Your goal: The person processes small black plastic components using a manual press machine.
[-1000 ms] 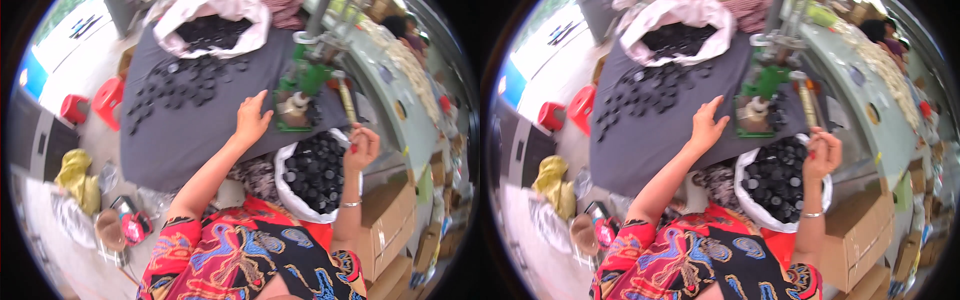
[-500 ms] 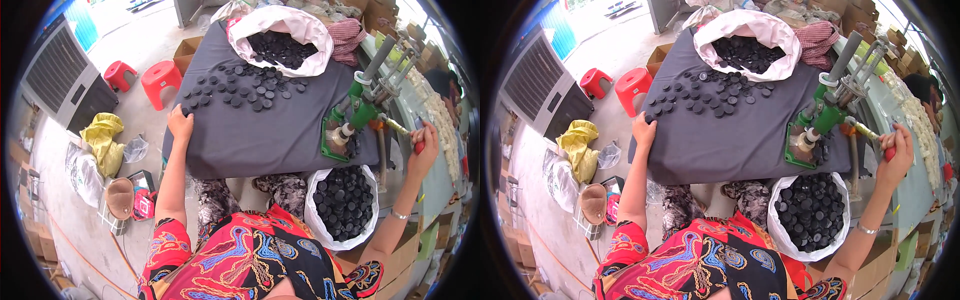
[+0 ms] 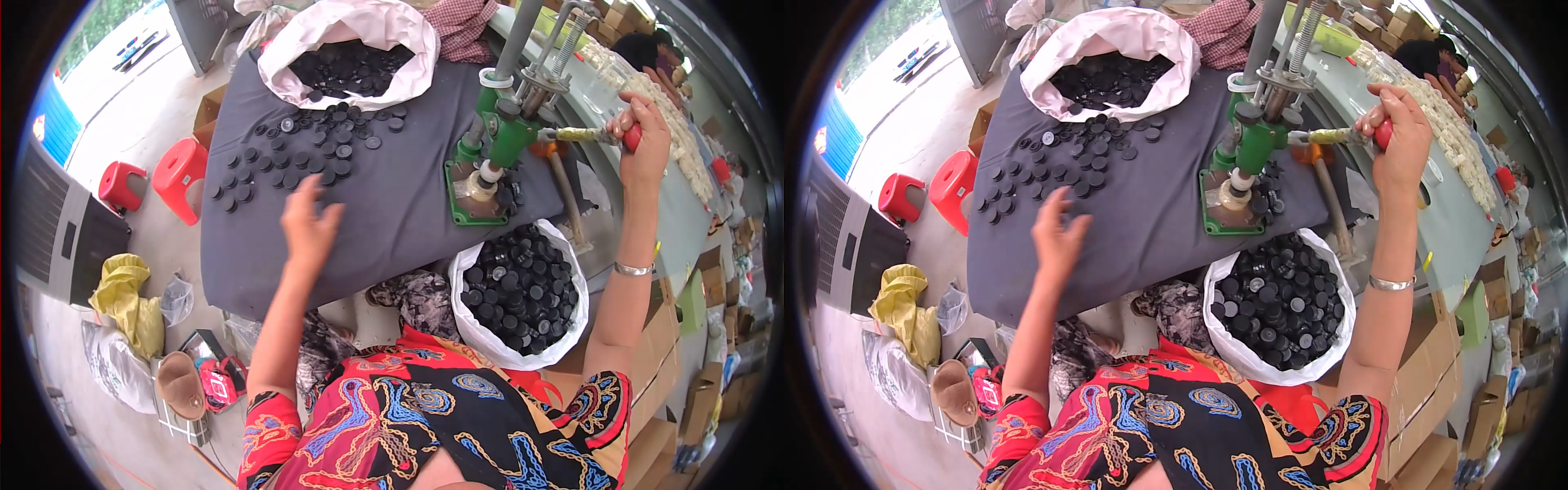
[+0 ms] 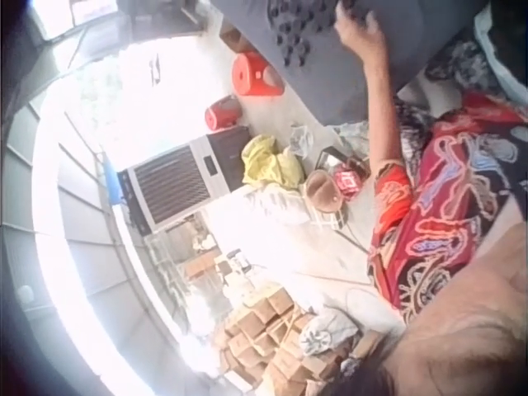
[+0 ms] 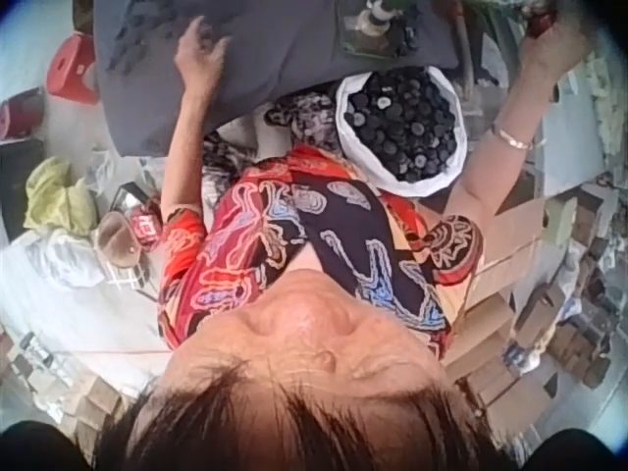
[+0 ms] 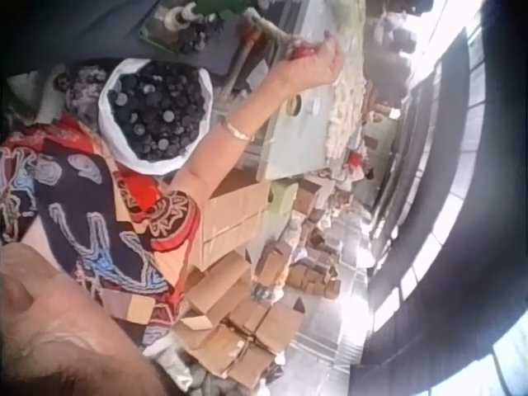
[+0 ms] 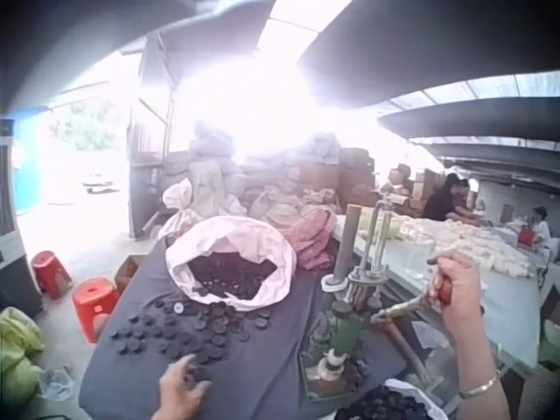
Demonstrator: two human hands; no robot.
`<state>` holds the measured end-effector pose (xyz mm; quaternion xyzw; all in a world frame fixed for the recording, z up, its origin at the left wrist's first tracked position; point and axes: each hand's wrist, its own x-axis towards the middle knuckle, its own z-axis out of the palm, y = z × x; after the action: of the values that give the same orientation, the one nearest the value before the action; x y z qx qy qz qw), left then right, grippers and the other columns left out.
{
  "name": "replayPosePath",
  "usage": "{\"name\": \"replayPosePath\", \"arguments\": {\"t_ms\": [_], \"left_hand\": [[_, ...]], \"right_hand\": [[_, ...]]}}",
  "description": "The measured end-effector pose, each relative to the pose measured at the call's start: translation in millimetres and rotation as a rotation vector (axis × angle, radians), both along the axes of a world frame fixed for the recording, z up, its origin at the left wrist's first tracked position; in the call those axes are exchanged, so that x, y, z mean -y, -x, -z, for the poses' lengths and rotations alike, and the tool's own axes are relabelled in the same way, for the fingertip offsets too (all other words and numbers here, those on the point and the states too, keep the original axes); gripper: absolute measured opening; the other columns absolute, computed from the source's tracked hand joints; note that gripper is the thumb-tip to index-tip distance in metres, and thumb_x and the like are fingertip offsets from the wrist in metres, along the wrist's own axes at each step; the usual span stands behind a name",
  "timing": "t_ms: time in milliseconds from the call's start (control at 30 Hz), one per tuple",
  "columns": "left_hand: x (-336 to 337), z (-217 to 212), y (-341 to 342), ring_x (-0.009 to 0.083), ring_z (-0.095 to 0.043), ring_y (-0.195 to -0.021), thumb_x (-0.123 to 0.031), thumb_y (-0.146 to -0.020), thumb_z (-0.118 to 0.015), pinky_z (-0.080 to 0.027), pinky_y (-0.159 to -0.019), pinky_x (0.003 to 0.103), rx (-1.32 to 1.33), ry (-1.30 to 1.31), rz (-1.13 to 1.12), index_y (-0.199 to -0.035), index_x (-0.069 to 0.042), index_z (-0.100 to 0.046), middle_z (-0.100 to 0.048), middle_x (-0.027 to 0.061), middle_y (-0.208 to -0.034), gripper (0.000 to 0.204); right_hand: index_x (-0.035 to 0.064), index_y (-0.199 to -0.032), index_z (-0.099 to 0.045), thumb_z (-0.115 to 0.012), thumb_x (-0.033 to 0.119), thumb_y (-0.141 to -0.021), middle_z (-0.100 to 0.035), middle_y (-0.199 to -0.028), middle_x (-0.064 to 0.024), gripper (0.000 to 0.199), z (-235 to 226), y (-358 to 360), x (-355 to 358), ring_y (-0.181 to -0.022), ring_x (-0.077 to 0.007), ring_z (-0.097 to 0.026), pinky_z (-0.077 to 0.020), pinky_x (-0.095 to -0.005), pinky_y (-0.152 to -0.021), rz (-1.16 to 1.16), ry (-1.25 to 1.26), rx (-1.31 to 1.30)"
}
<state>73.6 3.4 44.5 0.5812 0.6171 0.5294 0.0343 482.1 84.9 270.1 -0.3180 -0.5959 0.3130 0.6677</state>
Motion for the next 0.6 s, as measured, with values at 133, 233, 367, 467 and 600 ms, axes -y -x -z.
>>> {"name": "replayPosePath", "arguments": {"t_ms": [133,233,367,467,600], "left_hand": [[-29,-8,-103,0.0318,-0.061,-0.089,-0.005,-0.065,-0.078,-0.051,-0.077,0.041,0.041,0.037,0.333,-0.127,-0.006,-0.051,-0.064,0.0152,-0.095,0.068],[-56,-7,-153,0.0347,-0.060,-0.091,-0.005,-0.066,-0.077,-0.050,-0.079,0.043,0.029,0.056,0.466,-0.129,-0.004,-0.048,-0.064,0.0163,-0.093,0.069],[-82,5,-184,0.0397,-0.058,-0.092,-0.006,-0.067,-0.076,-0.048,-0.080,0.046,-0.071,0.090,0.435,-0.133,-0.003,-0.042,-0.061,0.0211,-0.096,0.074],[-92,5,-194,0.0413,-0.058,-0.091,-0.007,-0.067,-0.076,-0.048,-0.080,0.047,-0.093,0.100,0.416,-0.135,-0.002,-0.039,-0.060,0.0224,-0.098,0.078],[-101,10,-202,0.0389,-0.058,-0.091,-0.009,-0.068,-0.077,-0.047,-0.082,0.045,-0.057,0.081,0.397,-0.138,-0.001,-0.035,-0.061,0.0197,-0.101,0.082]], "right_hand": [[-0.0069,-0.099,-0.061,-0.051,0.009,-0.092,-0.049,-0.060,-0.0031,0.021,-3,3,-1,-0.054,-0.0116,-0.048,-0.0481,-0.0307,-0.060,0.000,0.003,0.001],[-0.0069,-0.098,-0.061,-0.050,0.009,-0.092,-0.049,-0.060,-0.0031,0.020,-3,5,0,-0.054,-0.0118,-0.049,-0.0485,-0.0307,-0.060,0.014,0.004,0.002],[-0.0074,-0.099,-0.062,-0.049,0.008,-0.091,-0.050,-0.060,-0.0037,0.021,-1,6,-2,-0.053,-0.0122,-0.049,-0.0485,-0.0305,-0.059,0.003,-0.006,-0.001],[-0.0075,-0.098,-0.062,-0.049,0.008,-0.091,-0.050,-0.060,-0.0038,0.021,-1,5,0,-0.053,-0.0125,-0.049,-0.0480,-0.0304,-0.060,0.016,-0.016,0.000],[-0.0076,-0.098,-0.062,-0.049,0.007,-0.091,-0.050,-0.060,-0.0038,0.021,0,5,1,-0.053,-0.0127,-0.048,-0.0474,-0.0308,-0.060,-0.008,-0.018,-0.024]]}}
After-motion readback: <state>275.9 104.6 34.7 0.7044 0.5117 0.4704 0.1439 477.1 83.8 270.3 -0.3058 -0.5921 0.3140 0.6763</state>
